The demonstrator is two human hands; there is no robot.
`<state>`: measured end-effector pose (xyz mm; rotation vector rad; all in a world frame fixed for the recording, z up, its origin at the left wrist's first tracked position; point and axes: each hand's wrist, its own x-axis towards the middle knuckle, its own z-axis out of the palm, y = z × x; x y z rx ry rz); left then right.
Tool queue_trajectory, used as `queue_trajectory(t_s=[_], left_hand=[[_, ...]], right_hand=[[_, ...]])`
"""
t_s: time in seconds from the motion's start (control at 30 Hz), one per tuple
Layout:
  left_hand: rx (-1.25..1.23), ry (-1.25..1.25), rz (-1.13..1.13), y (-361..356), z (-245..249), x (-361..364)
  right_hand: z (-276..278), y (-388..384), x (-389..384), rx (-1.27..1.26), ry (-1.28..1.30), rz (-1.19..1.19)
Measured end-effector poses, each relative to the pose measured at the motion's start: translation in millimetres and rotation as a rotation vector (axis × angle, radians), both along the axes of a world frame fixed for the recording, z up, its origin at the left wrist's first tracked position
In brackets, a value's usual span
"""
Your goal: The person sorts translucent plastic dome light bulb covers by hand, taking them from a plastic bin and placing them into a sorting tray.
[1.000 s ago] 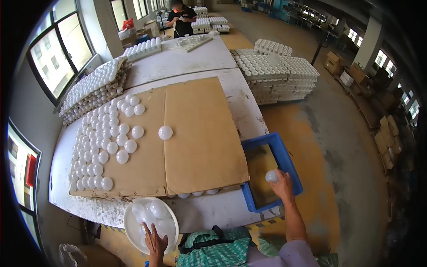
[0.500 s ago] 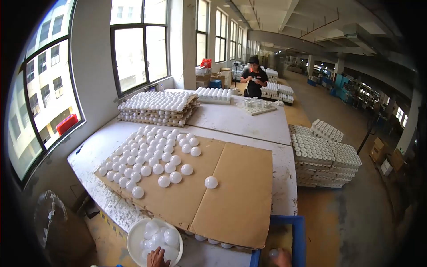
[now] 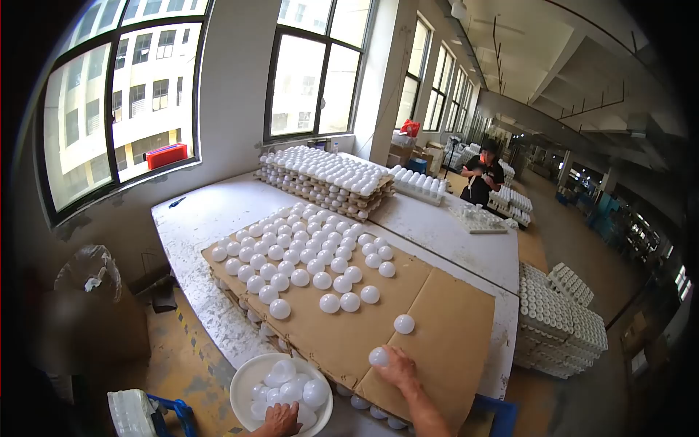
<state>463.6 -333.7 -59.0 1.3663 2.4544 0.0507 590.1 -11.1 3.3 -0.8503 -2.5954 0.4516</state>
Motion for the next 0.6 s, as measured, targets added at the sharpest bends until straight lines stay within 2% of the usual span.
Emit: queue_trajectory(t_s=[0.1, 0.13, 0.17, 0.23, 0.27, 0.33, 0.4, 0.47, 0.6], left_hand=[[-0.072, -0.026, 0.017, 8, -5, -3], [-0.031, 0.035, 0.018, 9, -61, -6], [-0.009, -0.013, 0.027, 11, -70, -10], [-0.007, 0.011, 0.071, 20, -82, -12], [-0.015, 0.001, 0.070, 20, -68, -14], [-0.206, -0.177, 0.009, 23, -22, -27], [-0.169, -0.196, 0.002, 13, -18, -36], [-0.100, -0.200, -0.001, 2, -20, -45], [-0.092, -0.233, 0.016, -1, -6, -45]], right_hand=[[-4, 5, -46, 0.067, 0.010, -0.011], [-4, 2, -58, 0.073, 0.044, -0.004], [0, -3, -66, 0.082, 0.051, -0.007], [11, -29, -63, 0.153, 0.279, 0.061], [21, -54, -59, 0.026, 0.243, 0.089], [0, -99, -57, -0.156, 0.015, 0.315], [-72, -128, -65, -0.024, -0.070, 0.801], [-85, -157, -67, 0.127, -0.229, 0.870], [-60, -180, -77, 0.145, -0.344, 0.758]])
